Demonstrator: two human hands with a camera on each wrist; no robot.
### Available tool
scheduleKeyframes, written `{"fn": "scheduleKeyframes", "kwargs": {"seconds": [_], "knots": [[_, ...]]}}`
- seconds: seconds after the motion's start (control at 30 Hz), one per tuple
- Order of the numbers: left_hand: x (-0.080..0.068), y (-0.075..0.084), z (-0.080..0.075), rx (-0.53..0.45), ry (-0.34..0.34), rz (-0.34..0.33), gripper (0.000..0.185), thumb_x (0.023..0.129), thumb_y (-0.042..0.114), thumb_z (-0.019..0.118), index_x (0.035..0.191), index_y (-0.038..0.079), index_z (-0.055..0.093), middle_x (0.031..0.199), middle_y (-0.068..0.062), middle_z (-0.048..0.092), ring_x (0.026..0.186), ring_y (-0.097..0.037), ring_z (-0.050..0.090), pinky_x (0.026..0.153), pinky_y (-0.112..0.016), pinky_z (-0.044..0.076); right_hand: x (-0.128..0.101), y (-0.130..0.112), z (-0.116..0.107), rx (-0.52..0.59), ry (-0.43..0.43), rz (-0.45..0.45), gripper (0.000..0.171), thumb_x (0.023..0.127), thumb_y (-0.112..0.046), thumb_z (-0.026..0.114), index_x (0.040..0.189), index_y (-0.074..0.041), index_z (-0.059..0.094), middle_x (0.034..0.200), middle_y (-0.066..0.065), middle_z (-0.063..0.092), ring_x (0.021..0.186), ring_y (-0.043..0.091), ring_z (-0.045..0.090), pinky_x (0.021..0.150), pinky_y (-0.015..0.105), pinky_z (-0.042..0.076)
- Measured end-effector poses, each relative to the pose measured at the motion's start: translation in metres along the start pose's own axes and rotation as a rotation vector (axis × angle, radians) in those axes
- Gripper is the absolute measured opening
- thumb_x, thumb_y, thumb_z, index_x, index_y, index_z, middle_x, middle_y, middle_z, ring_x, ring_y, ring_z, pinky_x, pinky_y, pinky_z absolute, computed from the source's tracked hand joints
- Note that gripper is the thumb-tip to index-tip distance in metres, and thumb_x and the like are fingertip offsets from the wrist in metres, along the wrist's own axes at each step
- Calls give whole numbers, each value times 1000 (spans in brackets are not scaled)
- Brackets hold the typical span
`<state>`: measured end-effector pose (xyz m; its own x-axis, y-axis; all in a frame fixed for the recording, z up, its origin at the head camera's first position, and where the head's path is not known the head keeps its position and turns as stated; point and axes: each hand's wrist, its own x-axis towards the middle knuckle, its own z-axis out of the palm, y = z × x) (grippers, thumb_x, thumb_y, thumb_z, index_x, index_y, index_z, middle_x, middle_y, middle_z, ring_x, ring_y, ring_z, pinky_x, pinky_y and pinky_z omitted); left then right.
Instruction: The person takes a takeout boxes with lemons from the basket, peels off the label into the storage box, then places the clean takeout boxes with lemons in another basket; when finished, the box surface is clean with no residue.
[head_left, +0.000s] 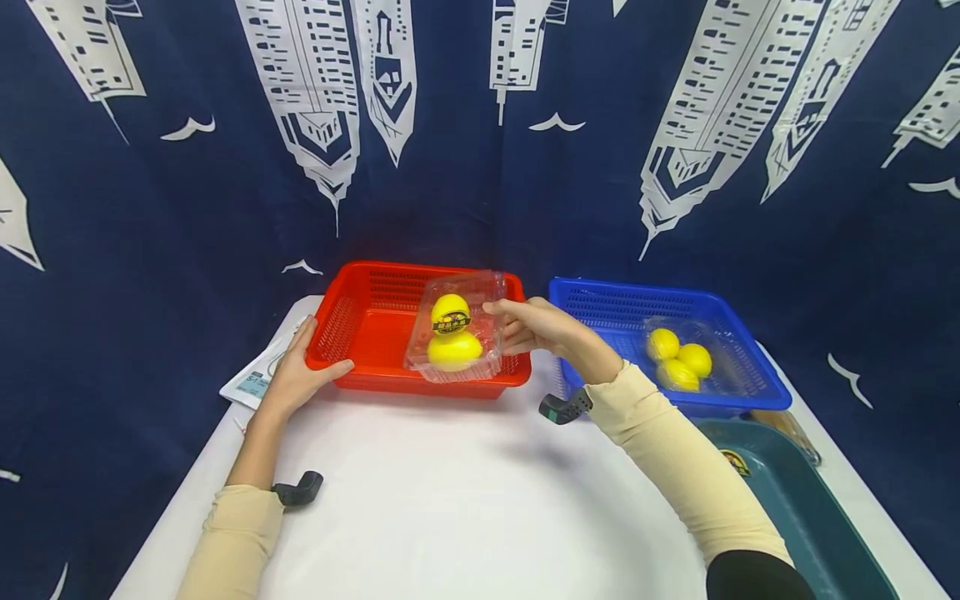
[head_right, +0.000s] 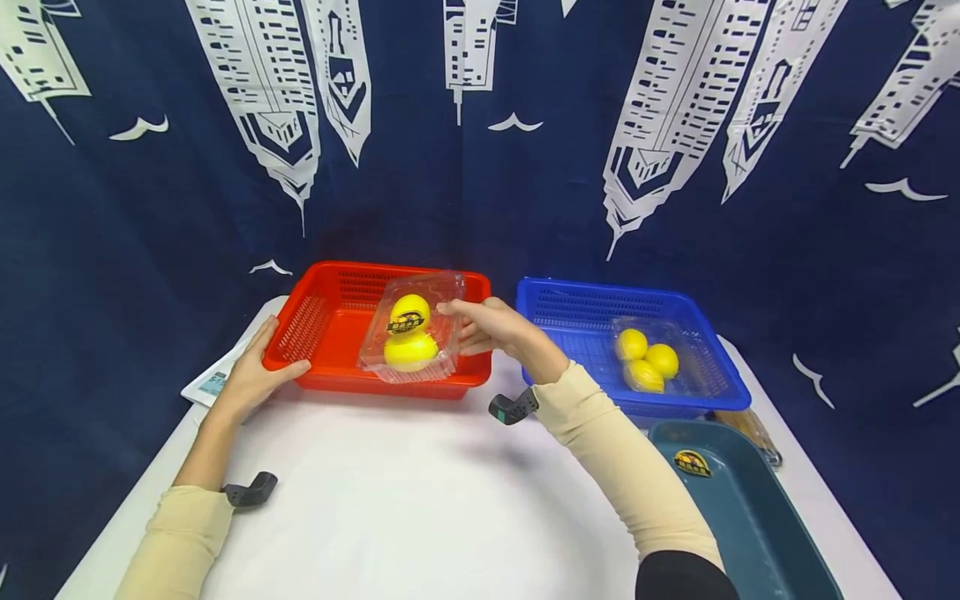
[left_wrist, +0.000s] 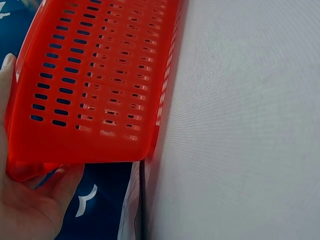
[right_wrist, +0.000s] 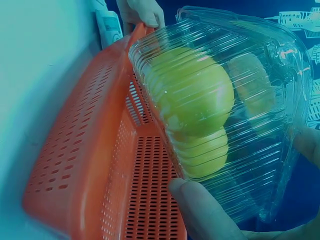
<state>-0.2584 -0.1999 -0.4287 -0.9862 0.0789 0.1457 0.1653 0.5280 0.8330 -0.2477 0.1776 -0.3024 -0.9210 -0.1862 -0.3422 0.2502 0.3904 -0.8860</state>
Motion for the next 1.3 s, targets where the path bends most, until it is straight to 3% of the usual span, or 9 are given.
{"fn": "scheduleKeyframes", "kwargs": {"seconds": [0.23, 0.6, 0.8, 1.07, 1.3], "knots": [[-1, -1, -2, -7, -9, -3, 108, 79, 42, 76, 157, 10, 8, 166, -10, 8, 151, -38, 14, 115, -65, 25, -16, 10, -6, -16, -6, 4, 60, 89, -46, 62, 122, 4, 61, 104, 11, 66, 83, 20, 74, 84, 40, 59], [-1, -2, -1, 15, -10, 3, 106, 79, 34, 76, 157, 8, 9, 165, -10, 9, 150, -39, 16, 115, -65, 24, -39, 36, -16, 12, -28, -24, 55, 92, -42, 59, 123, 4, 55, 96, 6, 61, 88, 21, 73, 85, 38, 60], [-2, 0, -3, 26, -25, 8, 110, 76, 33, 78, 157, 8, 8, 165, -10, 8, 149, -40, 16, 115, -65, 24, -55, 47, -18, -8, -43, -29, 69, 92, -44, 58, 136, 9, 46, 120, 18, 53, 102, 29, 69, 91, 39, 58], [-4, 2, -3, 15, -15, -1, 111, 76, 35, 79, 157, 9, 8, 166, -10, 8, 147, -41, 21, 113, -65, 29, -73, 59, -15, 20, -45, -23, 69, 93, -42, 56, 137, 10, 45, 129, 26, 54, 99, 27, 70, 89, 38, 58], [-4, 4, 0, 24, 3, -5, 111, 76, 40, 78, 157, 9, 8, 165, -11, 9, 147, -42, 23, 112, -65, 29, -94, 71, -13, -8, -16, -45, 67, 95, -37, 52, 141, 11, 40, 143, 30, 44, 113, 35, 63, 94, 40, 56]]}}
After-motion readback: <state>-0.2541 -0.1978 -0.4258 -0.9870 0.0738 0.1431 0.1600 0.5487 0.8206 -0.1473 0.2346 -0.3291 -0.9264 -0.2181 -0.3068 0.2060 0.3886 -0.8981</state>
